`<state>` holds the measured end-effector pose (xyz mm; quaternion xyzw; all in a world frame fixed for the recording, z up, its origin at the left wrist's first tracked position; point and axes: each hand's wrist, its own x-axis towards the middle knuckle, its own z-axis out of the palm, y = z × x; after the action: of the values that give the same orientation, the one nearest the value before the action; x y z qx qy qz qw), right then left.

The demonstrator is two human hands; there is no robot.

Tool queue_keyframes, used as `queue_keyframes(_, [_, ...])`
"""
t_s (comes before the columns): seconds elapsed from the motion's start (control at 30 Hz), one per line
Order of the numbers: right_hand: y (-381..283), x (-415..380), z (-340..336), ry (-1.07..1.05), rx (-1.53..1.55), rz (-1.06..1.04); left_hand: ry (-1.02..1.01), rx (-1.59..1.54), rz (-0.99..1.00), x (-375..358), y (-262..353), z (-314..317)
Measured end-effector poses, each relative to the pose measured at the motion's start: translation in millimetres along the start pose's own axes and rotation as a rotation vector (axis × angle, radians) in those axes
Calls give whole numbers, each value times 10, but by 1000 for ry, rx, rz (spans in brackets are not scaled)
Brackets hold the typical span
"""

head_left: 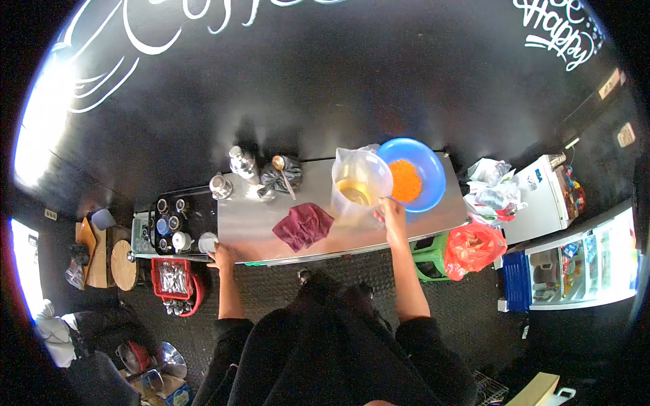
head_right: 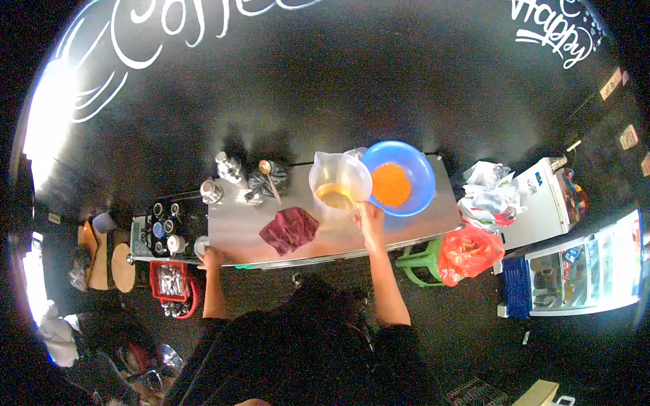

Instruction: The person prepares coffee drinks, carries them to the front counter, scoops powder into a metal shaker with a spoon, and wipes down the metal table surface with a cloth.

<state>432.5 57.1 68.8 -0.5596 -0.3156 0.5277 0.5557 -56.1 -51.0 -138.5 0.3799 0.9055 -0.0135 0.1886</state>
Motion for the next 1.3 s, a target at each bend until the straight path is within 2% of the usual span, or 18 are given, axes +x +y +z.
queue_keyframes(0.03, [-31, -41, -246, -22, -19, 27, 107, -3, -37, -122, 177, -44])
queue_keyframes(0.07, [-58, -97, -481, -45, -38, 56, 103, -6, -34, -292, 375, -129])
queue_keyframes(0.17, [-393, -494, -1081, -130, -162, 99, 322, -116, 129, -818, 901, -159])
queue_keyframes(0.2, [-463, -606, -1297, -128, -169, 103, 314, -117, 127, -995, 1088, -97])
queue_keyframes(0.27, [-507, -799, -1726, -130, -187, 116, 348, -254, 365, -1274, 1479, 11])
queue_keyframes(0.33, [-455, -921, -2284, -149, -302, 123, 398, -514, 715, -1508, 1851, 139])
queue_keyframes(0.47, [-322, -1062, -3067, -240, -444, 209, 339, -466, 834, -2014, 2538, 289])
queue_keyframes(0.5, [-95, -1097, -3229, -51, -402, 232, 328, -460, 831, -2044, 2599, 384])
queue_keyframes(0.6, [401, -1015, -3631, -86, -527, 314, 258, -22, 651, -2036, 2760, 666])
queue_keyframes(0.67, [741, -982, -3739, -6, -601, 350, 247, -48, 567, -1963, 2832, 805])
queue_keyframes(0.77, [1479, -861, -3801, 78, -466, 275, 274, -30, 548, -2073, 2944, 748])
queue_keyframes(0.87, [2043, -592, -3818, 214, -579, 418, 252, -29, 531, -2087, 2991, 716])
queue_keyframes(0.93, [2172, -299, -3751, 321, -366, 335, 230, 20, 528, -1939, 2957, 772])
queue_keyframes(1.0, [2256, 8, -3727, 331, -229, 337, 207, 111, 550, -1833, 2898, 846])
queue_keyframes(1.03, [2309, 171, -3720, 336, -95, 323, 205, -71, 534, -1886, 2938, 788])
queue_keyframes(1.13, [2509, 631, -3683, 422, 139, 340, 217, -96, 479, -2004, 3051, 686])
queue_keyframes(1.27, [2666, 1107, -3625, 299, 145, 282, 271, 24, 503, -1959, 3059, 787])
queue_keyframes(1.3, [2691, 1199, -3622, 214, 101, 177, 292, 31, 496, -1953, 3020, 837])
